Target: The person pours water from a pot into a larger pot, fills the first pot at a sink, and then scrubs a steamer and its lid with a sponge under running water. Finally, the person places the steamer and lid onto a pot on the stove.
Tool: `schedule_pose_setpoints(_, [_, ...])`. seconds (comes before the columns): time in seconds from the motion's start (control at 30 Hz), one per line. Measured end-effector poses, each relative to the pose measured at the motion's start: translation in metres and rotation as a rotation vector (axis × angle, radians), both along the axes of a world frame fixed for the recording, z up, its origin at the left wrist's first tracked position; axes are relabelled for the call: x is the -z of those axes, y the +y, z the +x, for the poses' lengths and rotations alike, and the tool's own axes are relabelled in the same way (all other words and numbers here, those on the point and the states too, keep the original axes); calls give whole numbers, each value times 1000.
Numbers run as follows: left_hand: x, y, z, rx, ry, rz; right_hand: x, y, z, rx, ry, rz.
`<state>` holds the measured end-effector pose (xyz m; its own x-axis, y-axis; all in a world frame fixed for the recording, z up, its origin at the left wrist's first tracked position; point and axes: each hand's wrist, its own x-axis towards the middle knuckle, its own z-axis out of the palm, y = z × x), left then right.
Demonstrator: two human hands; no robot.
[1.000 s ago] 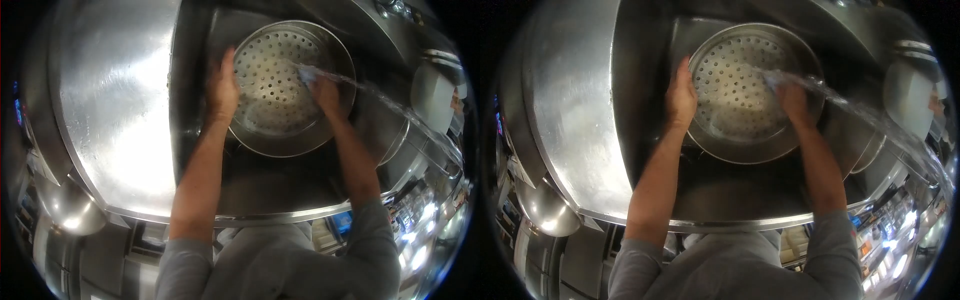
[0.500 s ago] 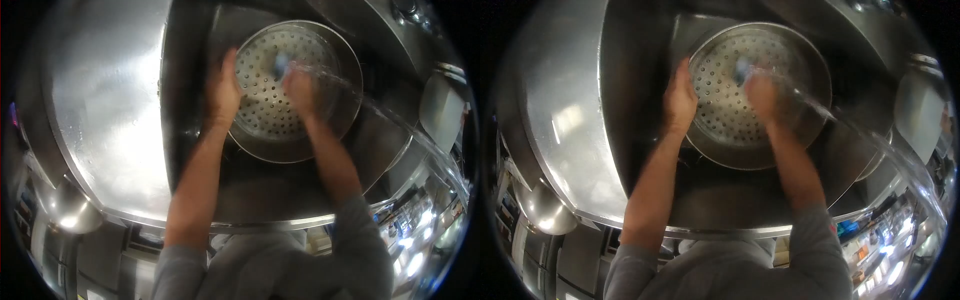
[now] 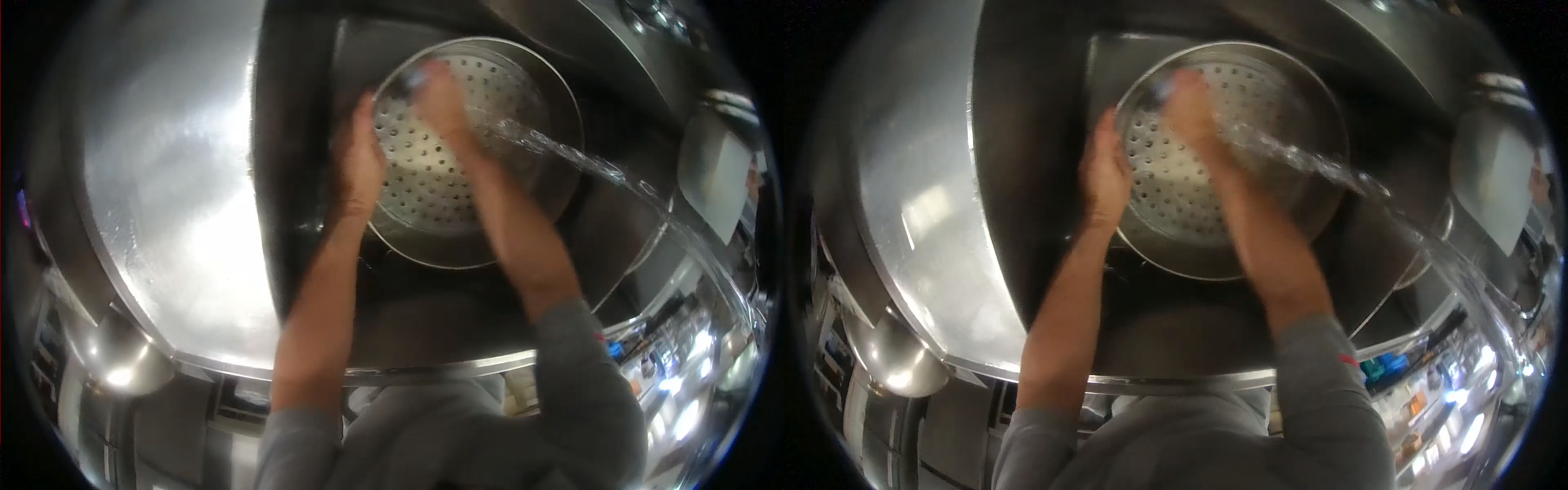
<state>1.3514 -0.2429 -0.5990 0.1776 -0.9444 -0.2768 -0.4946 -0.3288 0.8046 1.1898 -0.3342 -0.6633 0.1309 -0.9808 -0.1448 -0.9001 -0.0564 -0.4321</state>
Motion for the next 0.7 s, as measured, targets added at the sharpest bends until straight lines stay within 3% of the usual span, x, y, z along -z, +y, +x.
schedule_pose_setpoints(0.03, [-15,-3,-1,21,-110,-41,-23,25,30,26,-40,274])
schedule_pose_setpoints(0.07, [-24,-5,0,42,-220,-87,-44,66,37,-40,-281,311])
schedule_pose_setpoints(0.1, [-23,-5,1,54,-192,-103,-31,107,36,-109,-316,390])
schedule_pose_setpoints(0.13, [-26,-7,1,55,-179,-113,-89,123,31,-246,-103,580])
schedule_pose_setpoints(0.17, [-29,-6,2,53,-183,-137,-15,205,-7,-209,-94,490])
schedule_pose_setpoints(0.23, [-31,-2,1,46,-200,-90,-65,220,-94,-465,63,669])
schedule_pose_setpoints(0.27, [-32,-3,2,43,-193,-90,-44,229,-157,-511,56,481])
schedule_pose_setpoints(0.33, [-33,-5,1,35,-171,-105,-97,151,-213,-493,125,513])
schedule_pose_setpoints(0.37, [-31,-5,2,38,-161,-110,-131,84,-189,-580,763,834])
schedule_pose_setpoints(0.4, [-27,-3,4,43,-181,-137,-34,92,-301,-344,-11,305])
schedule_pose_setpoints(0.43, [-24,-1,5,48,-204,-161,-32,52,-300,-238,-150,418])
schedule_pose_setpoints(0.5, [-28,-6,5,57,-183,-140,-145,-8,-202,-578,478,136])
schedule_pose_setpoints(0.53, [-32,-3,5,60,-169,-122,-138,7,-206,-567,474,159])
schedule_pose_setpoints(0.6, [-33,-4,6,60,-208,-137,-111,10,-207,-396,658,513])
schedule_pose_setpoints(0.63, [-34,-6,7,71,-214,-100,-128,31,-204,-730,859,524])
schedule_pose_setpoints(0.7, [-32,-4,7,76,-218,-58,-87,123,-232,-659,696,538])
